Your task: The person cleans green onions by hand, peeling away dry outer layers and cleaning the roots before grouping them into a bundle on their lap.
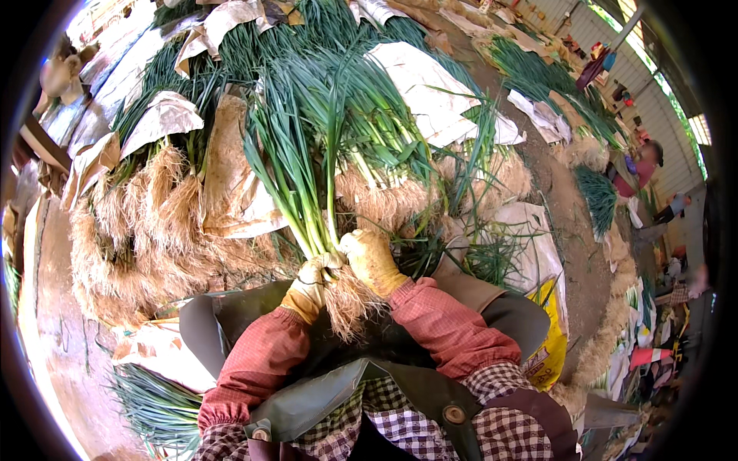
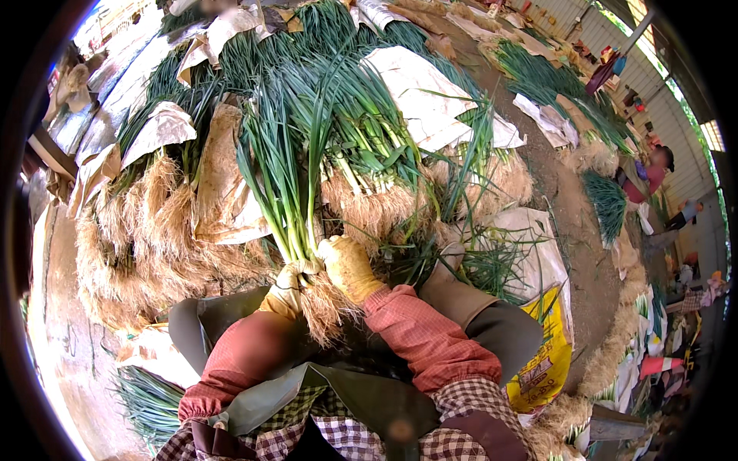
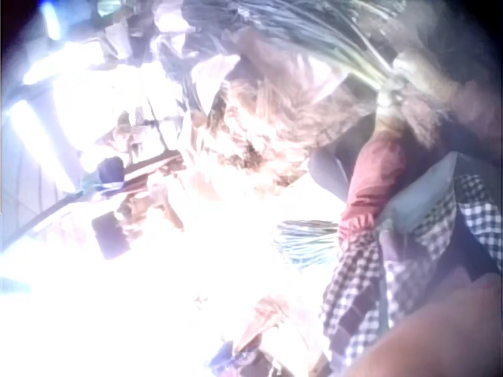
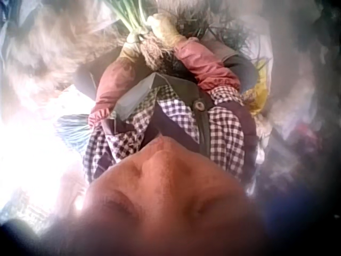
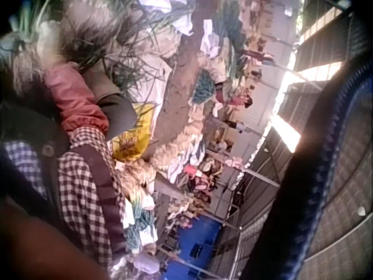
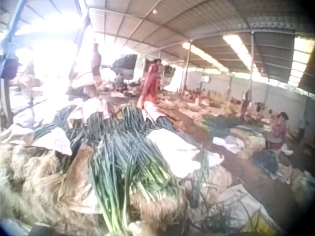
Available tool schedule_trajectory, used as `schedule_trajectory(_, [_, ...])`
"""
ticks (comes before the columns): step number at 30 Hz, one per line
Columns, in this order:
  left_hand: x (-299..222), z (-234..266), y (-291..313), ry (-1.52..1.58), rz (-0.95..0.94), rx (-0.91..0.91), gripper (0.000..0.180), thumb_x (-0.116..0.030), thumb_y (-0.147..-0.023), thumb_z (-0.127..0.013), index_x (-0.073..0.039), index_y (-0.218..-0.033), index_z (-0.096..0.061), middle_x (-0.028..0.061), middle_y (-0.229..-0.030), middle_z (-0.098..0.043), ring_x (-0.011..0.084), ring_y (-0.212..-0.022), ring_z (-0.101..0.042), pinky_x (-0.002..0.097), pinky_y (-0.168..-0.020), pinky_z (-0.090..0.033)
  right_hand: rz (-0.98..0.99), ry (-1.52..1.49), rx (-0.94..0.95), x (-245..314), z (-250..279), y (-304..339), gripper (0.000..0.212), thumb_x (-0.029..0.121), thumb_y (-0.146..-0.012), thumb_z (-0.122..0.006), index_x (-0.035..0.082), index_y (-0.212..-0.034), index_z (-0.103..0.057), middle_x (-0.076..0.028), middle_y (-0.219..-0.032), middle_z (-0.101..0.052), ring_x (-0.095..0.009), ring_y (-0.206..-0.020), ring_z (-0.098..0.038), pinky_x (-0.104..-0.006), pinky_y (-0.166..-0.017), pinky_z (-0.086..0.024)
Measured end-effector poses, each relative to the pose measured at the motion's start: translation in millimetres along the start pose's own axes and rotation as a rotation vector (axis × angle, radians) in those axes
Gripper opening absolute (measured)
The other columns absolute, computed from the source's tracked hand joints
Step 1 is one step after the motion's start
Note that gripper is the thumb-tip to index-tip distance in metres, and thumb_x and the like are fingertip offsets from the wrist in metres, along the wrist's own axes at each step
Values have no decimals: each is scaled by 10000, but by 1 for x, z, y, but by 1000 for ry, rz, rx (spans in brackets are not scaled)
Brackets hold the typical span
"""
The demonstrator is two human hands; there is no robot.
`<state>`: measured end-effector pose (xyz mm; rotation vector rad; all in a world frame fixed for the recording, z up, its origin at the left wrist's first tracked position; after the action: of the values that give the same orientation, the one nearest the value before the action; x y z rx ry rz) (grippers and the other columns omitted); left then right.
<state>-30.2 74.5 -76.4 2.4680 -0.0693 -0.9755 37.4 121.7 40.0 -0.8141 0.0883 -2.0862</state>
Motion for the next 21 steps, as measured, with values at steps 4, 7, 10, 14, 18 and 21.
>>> schedule_trajectory(4, [12,53,-26,-61,-21,-25,131,-118,-720,-534,-4,-732,-598,78,-676,-590,152,-526,-524,213,-445,-392,275,45,211,39,-4,4,60,114,-719,-535,72,-750,-565,-105,-724,-536,-270,-732,-535,-371,-674,-431])
schedule_trajectory(7, [-13,-16,17,181,168,7,309,-109,-693,-496,97,-899,-598,135,-719,-611,210,-588,-588,230,-532,-479,263,-516,520,38,5,37,115,159,-808,-539,48,-791,-565,-81,-713,-541,-251,-721,-545,-335,-686,-444])
schedule_trajectory(10, [-18,-1,12,40,92,-8,263,-104,-694,-526,82,-863,-605,135,-740,-619,190,-587,-571,229,-525,-463,-96,-540,850,-6,-1,60,105,140,-823,-541,42,-826,-578,-81,-711,-595,-214,-705,-585,-325,-680,-451])
schedule_trajectory(14, [-24,-4,15,-98,-56,-57,150,-109,-721,-555,32,-743,-603,101,-706,-609,129,-534,-514,209,-464,-399,-376,-509,-49,-48,47,12,224,59,-809,-548,33,-1030,-573,-106,-824,-607,-187,-716,-598,-283,-657,-467])
schedule_trajectory(18, [-28,-4,15,-186,-97,-53,156,-125,-744,-567,24,-712,-599,95,-677,-600,121,-497,-504,213,-448,-401,-366,-491,120,-36,25,-5,374,40,-813,-554,35,-1183,-499,-81,-768,-607,-148,-689,-586,-246,-634,-457])
schedule_trajectory(21, [-27,4,14,-221,-125,-45,162,-122,-743,-564,31,-704,-601,93,-652,-595,133,-472,-500,221,-429,-402,-445,-540,186,-63,-8,4,286,63,-795,-570,-3,-1073,-549,-101,-740,-599,-200,-678,-591,-270,-644,-460])
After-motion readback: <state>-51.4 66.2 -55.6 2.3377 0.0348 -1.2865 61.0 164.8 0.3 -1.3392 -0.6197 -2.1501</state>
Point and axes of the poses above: each hand's wrist, its own y-axis away from the middle knuckle, its own z-axis out of the back of the hand, x = y × z, the point moved 9 cm from there along -y, towards the middle knuckle
